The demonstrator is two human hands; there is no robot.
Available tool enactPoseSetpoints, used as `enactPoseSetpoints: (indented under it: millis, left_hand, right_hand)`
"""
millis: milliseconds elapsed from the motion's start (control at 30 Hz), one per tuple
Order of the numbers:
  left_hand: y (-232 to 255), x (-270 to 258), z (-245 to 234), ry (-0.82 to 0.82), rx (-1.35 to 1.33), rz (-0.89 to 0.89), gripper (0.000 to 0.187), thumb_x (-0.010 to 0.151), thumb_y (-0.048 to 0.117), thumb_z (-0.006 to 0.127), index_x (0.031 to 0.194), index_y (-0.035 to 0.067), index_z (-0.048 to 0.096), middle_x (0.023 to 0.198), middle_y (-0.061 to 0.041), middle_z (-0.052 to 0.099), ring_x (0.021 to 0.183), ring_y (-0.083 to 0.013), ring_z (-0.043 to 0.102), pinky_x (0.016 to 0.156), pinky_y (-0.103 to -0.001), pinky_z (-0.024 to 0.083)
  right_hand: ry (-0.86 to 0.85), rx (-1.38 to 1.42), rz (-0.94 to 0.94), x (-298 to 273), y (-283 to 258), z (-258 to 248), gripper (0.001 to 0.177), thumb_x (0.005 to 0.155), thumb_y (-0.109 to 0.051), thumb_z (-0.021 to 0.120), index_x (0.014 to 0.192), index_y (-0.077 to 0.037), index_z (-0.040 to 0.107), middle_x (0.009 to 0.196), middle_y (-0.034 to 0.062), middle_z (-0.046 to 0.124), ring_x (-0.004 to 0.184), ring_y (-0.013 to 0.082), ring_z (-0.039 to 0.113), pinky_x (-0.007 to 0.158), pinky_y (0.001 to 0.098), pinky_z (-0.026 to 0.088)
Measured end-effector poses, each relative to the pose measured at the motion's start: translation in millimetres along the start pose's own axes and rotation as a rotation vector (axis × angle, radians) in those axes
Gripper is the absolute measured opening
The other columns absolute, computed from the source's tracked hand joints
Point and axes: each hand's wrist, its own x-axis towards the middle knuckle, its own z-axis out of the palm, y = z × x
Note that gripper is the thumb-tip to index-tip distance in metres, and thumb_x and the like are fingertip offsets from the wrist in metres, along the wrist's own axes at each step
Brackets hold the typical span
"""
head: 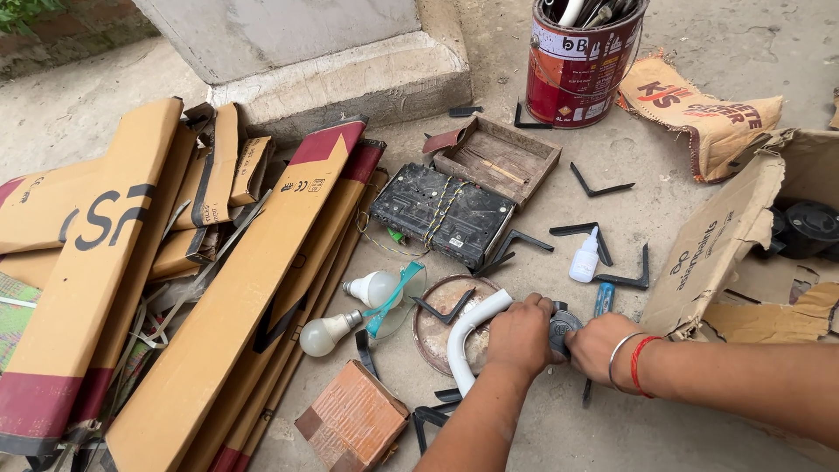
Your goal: Assembling and repairing various electrical components and testing a light bulb.
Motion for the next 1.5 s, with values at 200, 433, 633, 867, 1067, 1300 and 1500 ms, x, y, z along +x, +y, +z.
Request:
enactPoseSetpoints:
  millis: [200,433,633,867,1067,1300,1500]
  left_hand:
    - [2,-3,-5,-0.006,-0.029,-0.013,0.076,0.056,0.029,0.098,0.121,0.009,0.064,0.122,-0.007,0.065,0.112,-0.0273,0.066,0.093,-0.038,0.055]
    - [-6,4,6,0.012,-0.053,-0.012,0.072,0.057,0.026,0.098,0.119,0.009,0.064,0.121,-0.007,0.065,0.111,-0.0278,0.067,0.09,-0.039,0.056]
    - [-4,-1,2,0.054,-0.042,0.037,0.071,0.057,0.029,0.098,0.116,0.008,0.066,0.119,-0.008,0.066,0.111,-0.0281,0.066,0.092,-0.039,0.056]
    - [11,-8,-14,0.138,-0.036,-0.138,0.079,0.062,0.031,0.097,0.128,0.004,0.063,0.121,-0.009,0.062,0.115,-0.0261,0.06,0.093,-0.039,0.053]
    - [13,-1,-13,0.133,-0.147,-0.197,0.078,0.064,0.028,0.096,0.13,0.004,0.061,0.126,-0.01,0.059,0.121,-0.028,0.056,0.097,-0.04,0.051]
    - [8,3,-7,0.167,-0.214,-0.215,0.081,0.067,0.025,0.093,0.135,0.001,0.055,0.13,-0.012,0.053,0.126,-0.0301,0.051,0.102,-0.04,0.048]
    - [6,5,-6,0.188,-0.166,-0.236,0.073,0.069,0.026,0.093,0.129,0.001,0.059,0.131,-0.01,0.054,0.124,-0.03,0.054,0.101,-0.039,0.05]
  right_hand:
    - [-0.112,0.346,0.312,19,21,7,0.044,0.104,-0.041,0.044,0.108,-0.01,0.075,0.105,0.0152,0.076,0.099,0.0306,0.075,0.092,0.0434,0.056]
    - [0.014,-0.046,-0.068,-11,11,-15,0.026,0.1,-0.021,0.045,0.122,-0.011,0.057,0.105,0.0118,0.073,0.096,0.0316,0.073,0.081,0.0455,0.059]
    - [-0.101,-0.097,-0.054,-13,19,-51,0.03,0.1,-0.025,0.054,0.127,-0.017,0.062,0.115,0.0101,0.071,0.107,0.029,0.07,0.089,0.043,0.057]
    - [-0.354,-0.391,-0.112,20,45,-41,0.039,0.097,-0.02,0.064,0.135,-0.011,0.064,0.15,0.0105,0.05,0.136,0.0284,0.053,0.104,0.0419,0.05]
    - [-0.391,-0.565,-0.341,28,60,-28,0.03,0.1,-0.021,0.058,0.125,-0.009,0.071,0.151,0.0103,0.049,0.142,0.0315,0.046,0.106,0.046,0.047]
    - [-0.148,-0.233,-0.42,16,80,-22,0.016,0.093,-0.016,0.064,0.106,-0.008,0.069,0.126,0.0114,0.06,0.108,0.0317,0.067,0.089,0.0433,0.054]
    - [-0.119,0.068,-0.315,-27,71,-97,0.012,0.075,-0.013,0.073,0.085,-0.017,0.068,0.102,0.0008,0.063,0.098,0.0229,0.066,0.085,0.0396,0.054]
